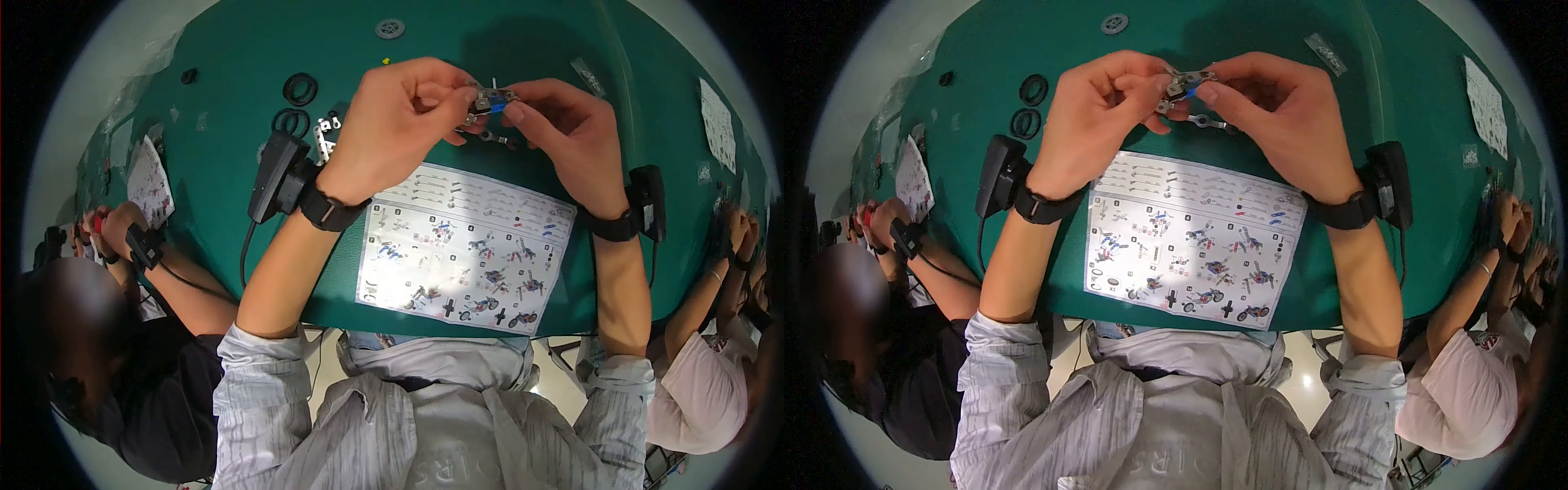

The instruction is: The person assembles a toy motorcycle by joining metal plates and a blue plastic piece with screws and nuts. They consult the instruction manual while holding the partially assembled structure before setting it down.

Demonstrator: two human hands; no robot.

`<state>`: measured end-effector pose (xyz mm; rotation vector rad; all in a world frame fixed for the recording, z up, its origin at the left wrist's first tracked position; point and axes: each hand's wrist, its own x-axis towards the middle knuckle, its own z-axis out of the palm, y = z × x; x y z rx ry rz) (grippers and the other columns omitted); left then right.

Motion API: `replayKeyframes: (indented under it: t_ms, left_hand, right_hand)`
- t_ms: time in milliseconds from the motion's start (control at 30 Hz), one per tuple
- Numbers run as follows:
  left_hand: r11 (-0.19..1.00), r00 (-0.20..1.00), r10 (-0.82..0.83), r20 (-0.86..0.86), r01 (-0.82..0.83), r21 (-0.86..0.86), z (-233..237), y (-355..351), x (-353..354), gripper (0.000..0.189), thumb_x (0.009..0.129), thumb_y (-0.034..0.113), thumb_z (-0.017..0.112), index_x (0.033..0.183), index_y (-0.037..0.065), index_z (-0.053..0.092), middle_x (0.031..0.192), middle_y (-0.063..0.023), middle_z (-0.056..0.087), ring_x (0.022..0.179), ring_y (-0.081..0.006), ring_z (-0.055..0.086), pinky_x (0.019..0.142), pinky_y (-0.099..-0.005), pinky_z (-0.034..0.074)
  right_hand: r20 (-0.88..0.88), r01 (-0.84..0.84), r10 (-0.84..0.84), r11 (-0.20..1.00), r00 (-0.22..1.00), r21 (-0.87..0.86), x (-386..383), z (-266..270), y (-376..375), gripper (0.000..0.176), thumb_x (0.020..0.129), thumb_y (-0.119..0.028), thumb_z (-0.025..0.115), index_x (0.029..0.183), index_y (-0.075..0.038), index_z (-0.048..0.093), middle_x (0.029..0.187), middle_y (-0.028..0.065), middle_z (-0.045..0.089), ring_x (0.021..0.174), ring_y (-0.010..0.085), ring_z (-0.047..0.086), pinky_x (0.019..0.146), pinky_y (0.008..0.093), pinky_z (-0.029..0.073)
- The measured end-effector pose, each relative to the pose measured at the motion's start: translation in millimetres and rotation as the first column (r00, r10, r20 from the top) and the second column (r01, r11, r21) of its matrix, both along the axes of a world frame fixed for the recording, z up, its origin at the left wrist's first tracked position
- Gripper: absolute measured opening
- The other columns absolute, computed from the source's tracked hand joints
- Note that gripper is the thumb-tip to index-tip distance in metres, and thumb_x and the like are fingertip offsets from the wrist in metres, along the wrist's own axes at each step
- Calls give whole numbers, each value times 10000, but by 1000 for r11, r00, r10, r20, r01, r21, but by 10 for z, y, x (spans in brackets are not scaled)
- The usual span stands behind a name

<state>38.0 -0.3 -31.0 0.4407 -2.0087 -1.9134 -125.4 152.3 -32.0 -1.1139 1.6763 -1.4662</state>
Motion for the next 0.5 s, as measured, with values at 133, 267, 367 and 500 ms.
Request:
replayKeyframes:
  t_ms: [133,267,367,500]
  left_hand:
    - [999,999,-21,-29,22,24,-60,11,-29,170,992,55,602,1114,-55,645,930,-95,732,838,-147,723,681,-250,574]
    - [999,997,-48,-59,48,2,-48,-4,-12,175,991,34,603,1142,-46,639,993,-108,725,862,-158,720,679,-259,589]
    - [996,989,39,-141,-28,79,-93,66,-44,135,962,18,639,1085,-34,653,895,-66,731,781,-91,684,651,-223,539]
    - [998,991,59,-124,-55,32,-136,108,-41,126,948,24,665,1063,-28,664,855,-47,727,758,-60,655,647,-204,514]
  right_hand:
    - [24,-1,3,997,1000,-78,57,24,53,230,930,-121,740,1109,20,712,917,56,734,786,72,648,710,211,518]
    - [52,-24,27,998,998,-60,62,112,88,226,935,-102,729,1118,28,701,947,64,734,843,84,666,753,222,536]
    - [60,-42,47,996,997,-78,49,126,90,236,924,-88,732,1128,22,694,966,61,731,867,84,668,768,226,537]
    - [3,-72,72,993,997,-99,0,40,80,250,902,-72,742,1131,15,690,981,56,730,875,81,666,774,226,534]
